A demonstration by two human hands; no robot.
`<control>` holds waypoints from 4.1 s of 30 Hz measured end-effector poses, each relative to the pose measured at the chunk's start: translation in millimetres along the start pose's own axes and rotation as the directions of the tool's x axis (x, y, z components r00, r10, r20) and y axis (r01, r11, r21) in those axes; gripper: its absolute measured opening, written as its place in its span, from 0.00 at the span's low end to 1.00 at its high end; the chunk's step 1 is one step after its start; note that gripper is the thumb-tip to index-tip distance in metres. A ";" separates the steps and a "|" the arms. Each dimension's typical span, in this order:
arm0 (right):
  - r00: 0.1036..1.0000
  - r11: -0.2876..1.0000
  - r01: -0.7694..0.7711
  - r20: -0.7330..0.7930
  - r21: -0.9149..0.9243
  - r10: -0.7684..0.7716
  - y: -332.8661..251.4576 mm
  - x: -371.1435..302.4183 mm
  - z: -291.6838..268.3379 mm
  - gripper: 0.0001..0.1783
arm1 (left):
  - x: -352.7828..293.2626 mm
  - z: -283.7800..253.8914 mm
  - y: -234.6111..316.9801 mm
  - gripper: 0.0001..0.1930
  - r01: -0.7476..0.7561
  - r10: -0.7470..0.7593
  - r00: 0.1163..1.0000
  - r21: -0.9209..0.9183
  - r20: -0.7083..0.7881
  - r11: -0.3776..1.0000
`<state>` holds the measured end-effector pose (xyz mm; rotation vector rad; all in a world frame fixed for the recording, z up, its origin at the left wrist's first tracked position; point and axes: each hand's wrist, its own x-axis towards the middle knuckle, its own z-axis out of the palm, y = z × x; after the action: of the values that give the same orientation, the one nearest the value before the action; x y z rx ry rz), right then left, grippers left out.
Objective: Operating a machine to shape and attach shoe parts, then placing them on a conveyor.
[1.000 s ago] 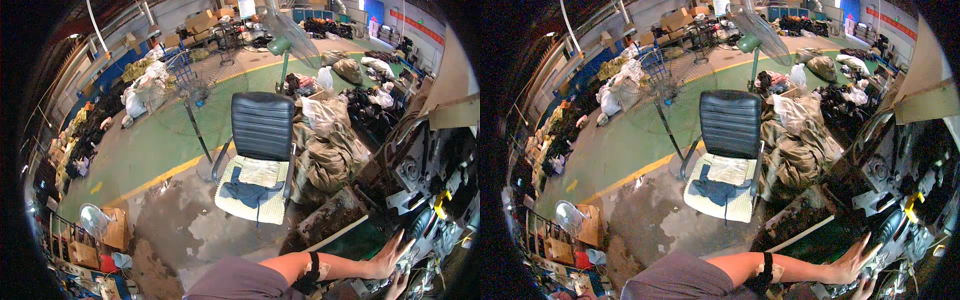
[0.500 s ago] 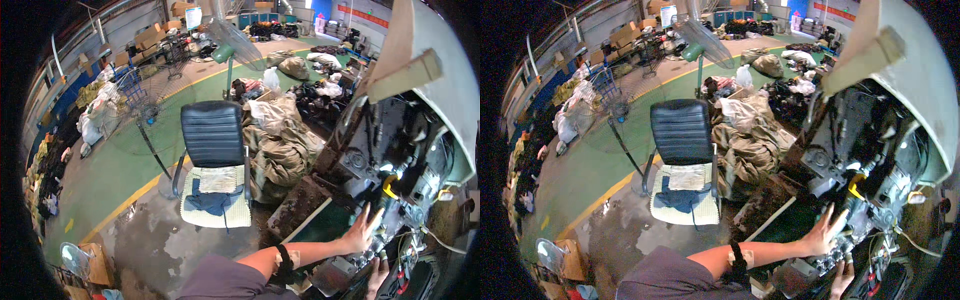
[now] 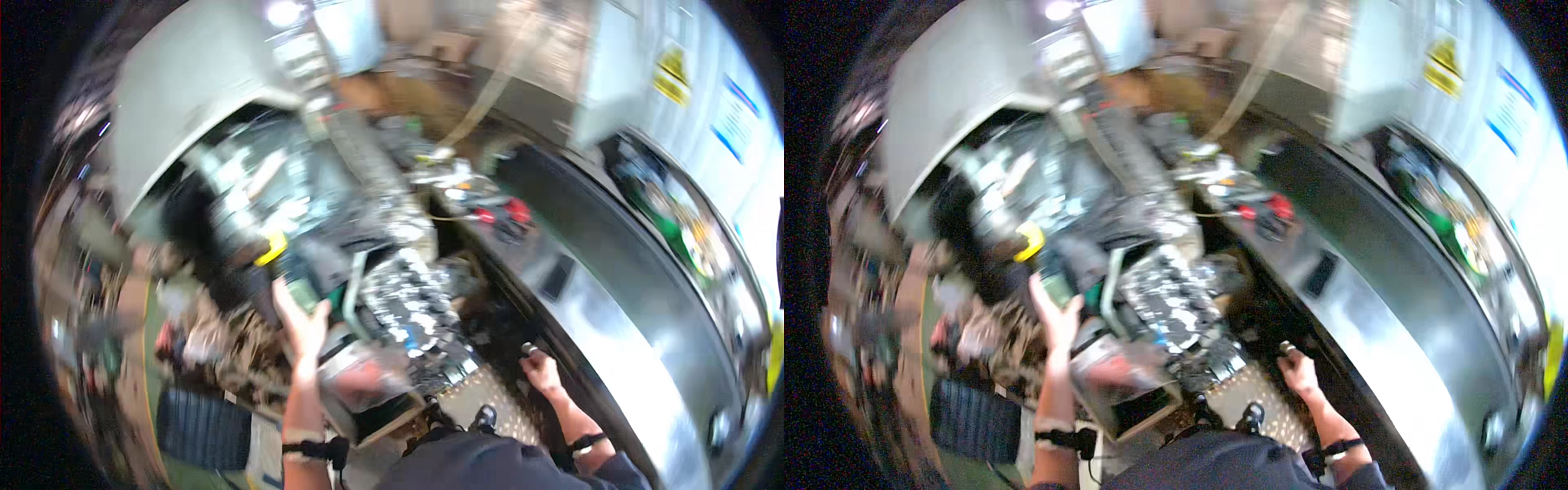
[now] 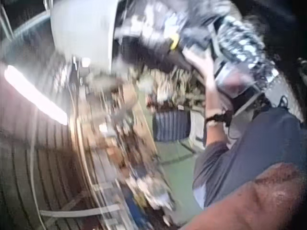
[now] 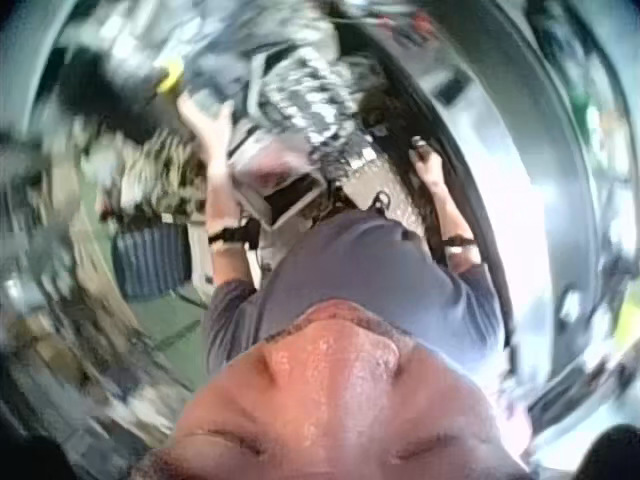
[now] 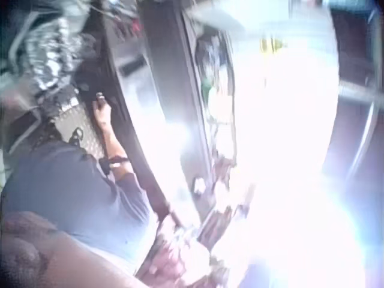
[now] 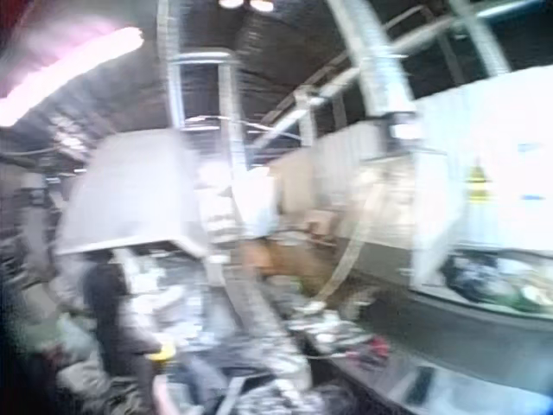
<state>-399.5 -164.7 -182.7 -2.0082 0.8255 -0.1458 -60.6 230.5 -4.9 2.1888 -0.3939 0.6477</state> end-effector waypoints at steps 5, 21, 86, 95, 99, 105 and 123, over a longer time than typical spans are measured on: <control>0.906 0.903 -0.421 0.081 0.085 0.414 199.7 -123.6 23.9 0.15 | 2.8 10.4 -8.9 0.52 0.063 -0.061 0.998 -0.099 0.028 0.993; 0.603 0.416 -0.609 0.055 0.675 0.796 291.9 -208.1 8.7 0.21 | 1.3 22.2 -28.3 0.49 0.105 -0.102 0.994 -0.176 0.030 0.979; 0.758 0.757 0.087 0.450 0.648 -0.472 -403.2 -35.2 179.9 0.60 | -33.4 -80.2 -72.1 0.23 0.441 -0.506 0.794 -0.892 0.337 0.098; 0.594 0.597 0.679 0.157 0.427 -0.789 -275.4 -119.2 57.1 0.60 | -22.3 -45.1 47.5 0.25 0.691 -0.291 0.679 -0.720 0.674 -0.055; 0.626 0.587 0.777 -0.180 0.226 -0.759 -207.9 -121.3 40.5 0.60 | -47.4 16.4 116.6 0.24 0.803 -0.283 0.580 -0.594 0.764 0.046; 0.955 0.180 0.169 -0.206 0.969 0.212 -110.4 -122.8 -30.7 0.37 | -108.2 141.8 160.2 0.27 0.928 0.132 0.286 -0.308 0.949 0.208; -0.329 0.875 -0.071 -0.839 0.479 0.433 361.5 -249.9 -474.7 0.53 | -267.5 229.5 167.0 0.19 0.562 -0.104 -0.148 0.171 0.983 0.810</control>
<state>-964.0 -479.0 -150.9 -0.8514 2.1475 -1.7965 -286.3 -35.2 -179.9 1.8287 -0.5097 -1.5123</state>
